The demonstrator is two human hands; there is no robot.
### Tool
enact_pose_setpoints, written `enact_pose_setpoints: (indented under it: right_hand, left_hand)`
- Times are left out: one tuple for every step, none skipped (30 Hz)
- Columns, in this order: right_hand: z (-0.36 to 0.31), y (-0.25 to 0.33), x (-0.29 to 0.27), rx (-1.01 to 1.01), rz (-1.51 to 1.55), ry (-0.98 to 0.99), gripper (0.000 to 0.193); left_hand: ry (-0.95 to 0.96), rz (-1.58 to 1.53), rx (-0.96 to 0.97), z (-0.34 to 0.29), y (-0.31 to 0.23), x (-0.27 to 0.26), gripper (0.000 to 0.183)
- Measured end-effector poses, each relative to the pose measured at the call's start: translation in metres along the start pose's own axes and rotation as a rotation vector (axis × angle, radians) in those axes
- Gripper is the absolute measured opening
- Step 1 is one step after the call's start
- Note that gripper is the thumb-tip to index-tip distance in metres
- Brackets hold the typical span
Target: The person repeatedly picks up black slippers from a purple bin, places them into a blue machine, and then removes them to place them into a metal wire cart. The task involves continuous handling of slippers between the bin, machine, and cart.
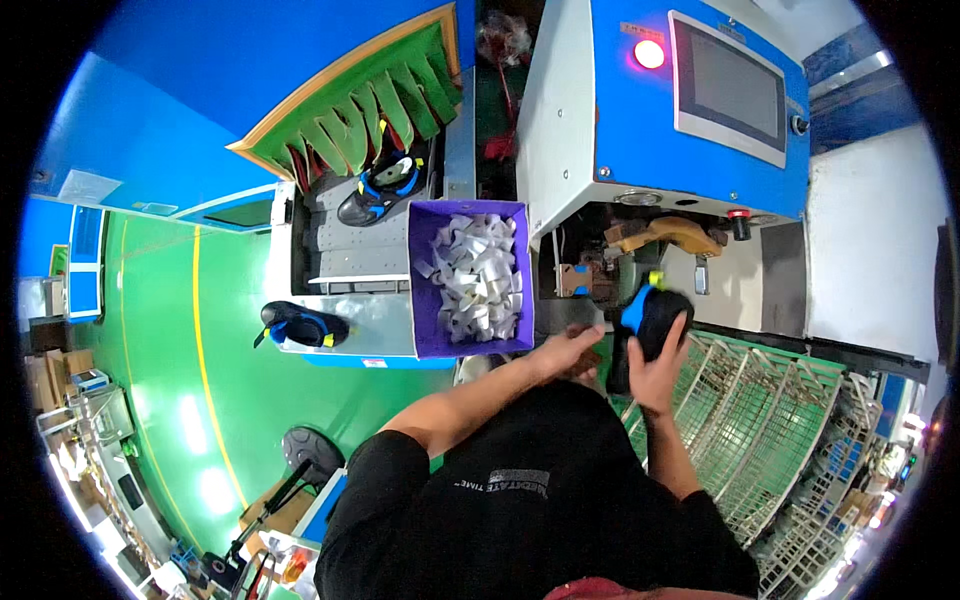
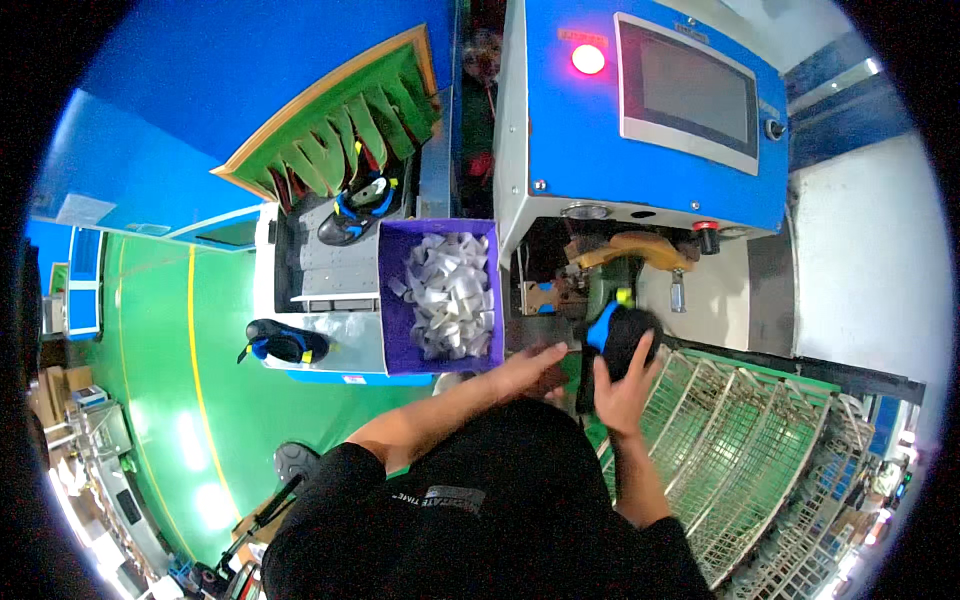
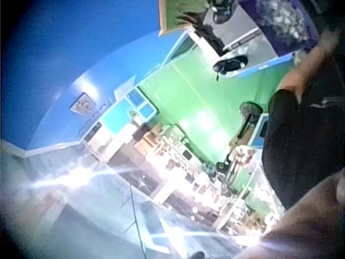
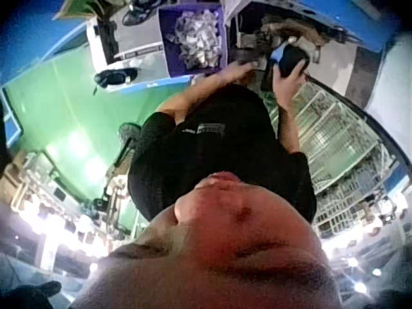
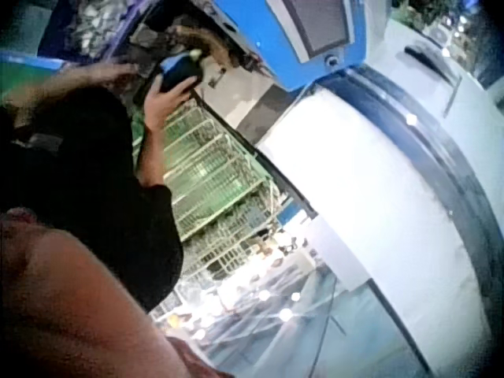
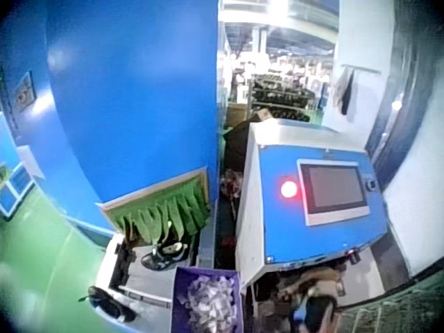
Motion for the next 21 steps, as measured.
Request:
enact_pose_setpoints:
  right_hand:
    - [-0.032, 0.007, -0.018, -0.064, -0.002, 0.016, 0.09]
    - [-0.052, 0.018, -0.037, -0.087, -0.033, 0.191, 0.088]
    - [-0.068, 0.029, -0.052, -0.1, -0.057, 0.359, 0.086]
    - [-0.078, 0.03, -0.06, -0.19, 0.017, 0.498, 0.086]
    - [-0.089, 0.025, -0.065, -0.265, 0.098, 0.624, 0.086]
    - [-0.09, 0.011, -0.064, 0.025, 0.299, 0.555, 0.085]
    - [-0.082, 0.002, -0.06, 0.326, 0.538, 0.494, 0.082]
    - [-0.075, -0.005, -0.055, 0.624, 0.765, 0.349, 0.079]
    - [-0.063, -0.013, -0.046, 0.926, 1.044, 0.205, 0.072]
    - [-0.055, -0.02, -0.022, 0.938, 1.358, 0.248, 0.07]
    - [-0.049, -0.029, -0.002, 0.915, 1.681, 0.27, 0.068]
    - [-0.027, -0.022, 0.006, 0.894, 1.76, 0.284, 0.068]
    - [-0.01, -0.01, 0.008, 0.863, 1.828, 0.279, 0.067]
    - [-0.033, -0.028, 0.036, 0.555, 1.559, 0.258, 0.069]
    - [-0.039, -0.028, 0.039, 0.538, 1.499, 0.195, 0.071]
    - [-0.045, -0.028, 0.038, 0.524, 1.426, 0.131, 0.073]
    - [-0.033, -0.012, -0.007, 0.727, 1.62, 0.004, 0.077]
    - [-0.035, -0.012, -0.052, 0.568, 1.474, 0.06, 0.078]
    - [-0.058, -0.021, -0.094, 0.505, 1.282, 0.089, 0.08]
    - [-0.084, -0.032, -0.133, 0.519, 1.328, 0.04, 0.076]
    - [-0.118, -0.049, -0.166, 0.54, 1.166, -0.008, 0.076]
  left_hand:
    - [0.179, -0.186, -0.122, -0.008, 0.004, 0.018, 0.067]
    - [0.281, -0.242, -0.138, -0.017, 0.002, 0.028, 0.072]
    - [0.378, -0.287, -0.159, -0.023, 0.002, 0.033, 0.076]
    - [0.422, -0.158, -0.16, 0.006, 0.026, 0.02, 0.077]
    - [0.461, -0.194, -0.312, 0.008, 0.037, 0.024, 0.073]
    - [0.437, -0.186, -0.314, 0.011, 0.048, 0.024, 0.068]
    - [0.399, -0.169, -0.329, 0.01, 0.05, 0.026, 0.065]
    - [0.36, -0.154, -0.345, 0.009, 0.054, 0.025, 0.062]
    - [0.299, -0.131, -0.379, -0.005, 0.051, 0.024, 0.062]
    - [0.244, -0.097, -0.419, -0.018, 0.051, 0.022, 0.065]
    - [0.182, -0.045, -0.419, -0.024, 0.054, 0.017, 0.065]
    - [0.12, 0.016, -0.407, -0.027, 0.054, 0.012, 0.066]
    - [0.075, 0.091, -0.387, -0.028, 0.05, 0.011, 0.066]
    - [0.088, 0.056, -0.304, -0.02, 0.057, 0.007, 0.067]
    - [0.099, 0.025, -0.225, -0.015, 0.066, -0.006, 0.068]
    - [0.069, -0.126, -0.261, -0.016, 0.067, -0.007, 0.062]
    - [-0.112, 0.023, -0.251, -0.053, 0.03, 0.006, 0.057]
    - [-0.078, -0.093, -0.166, -0.048, 0.033, -0.005, 0.057]
    - [0.001, -0.185, -0.141, -0.032, 0.042, -0.006, 0.057]
    - [-0.068, -0.126, -0.145, -0.043, 0.028, 0.012, 0.056]
    - [-0.148, -0.073, -0.133, -0.058, 0.016, 0.029, 0.055]
Point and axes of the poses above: each hand's wrist, its own z-axis towards the middle knuckle, its own x-axis out of the palm, y = z × x, the point moved 3 cm from there along z, towards the middle knuckle, and after that the axes turned 10 degrees about -x, right-handed, at the moved point
